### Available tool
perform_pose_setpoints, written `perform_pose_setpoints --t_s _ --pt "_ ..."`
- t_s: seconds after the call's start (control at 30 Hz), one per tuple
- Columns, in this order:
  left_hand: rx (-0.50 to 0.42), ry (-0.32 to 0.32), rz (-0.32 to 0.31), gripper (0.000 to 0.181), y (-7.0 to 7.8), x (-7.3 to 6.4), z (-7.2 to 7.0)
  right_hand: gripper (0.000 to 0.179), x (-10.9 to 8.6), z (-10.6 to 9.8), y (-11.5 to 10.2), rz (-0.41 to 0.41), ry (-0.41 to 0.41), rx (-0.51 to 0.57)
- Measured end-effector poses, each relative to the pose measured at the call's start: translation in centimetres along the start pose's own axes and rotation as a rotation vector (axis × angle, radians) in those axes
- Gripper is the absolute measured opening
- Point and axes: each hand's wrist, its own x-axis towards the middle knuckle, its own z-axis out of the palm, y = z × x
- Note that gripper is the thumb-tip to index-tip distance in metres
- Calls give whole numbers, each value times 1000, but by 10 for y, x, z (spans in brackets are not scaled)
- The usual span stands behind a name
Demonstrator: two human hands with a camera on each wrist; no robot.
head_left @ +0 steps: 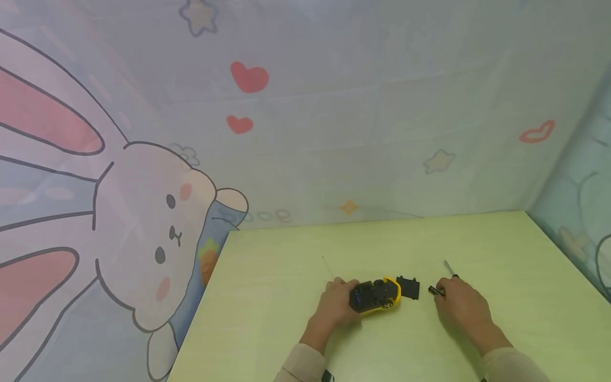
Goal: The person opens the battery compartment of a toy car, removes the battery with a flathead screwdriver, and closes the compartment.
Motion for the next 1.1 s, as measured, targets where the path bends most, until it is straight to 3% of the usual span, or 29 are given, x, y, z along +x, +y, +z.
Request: perform_pose_setpoints --t_s 0.27,0.53,0.7,0.9,1.1 --pt "-2 -4 10 86 -1 -2 -4 30 -2 -5 -14 -85 46 69" --pt "-2 -9 10 86 -4 -3 -3 40 -5 -6 -54 -140 16 159" --pt "4 -4 23 87 -5 -5 -1 40 -10 -2 -77 -187 37 189" --pt "-23 -2 29 88 -6 -8 -1 37 -13 9 -105 -292 64 210" --pt "-8 -1 31 84 -6 -7 -3 36 -11 24 -125 -412 79 158"
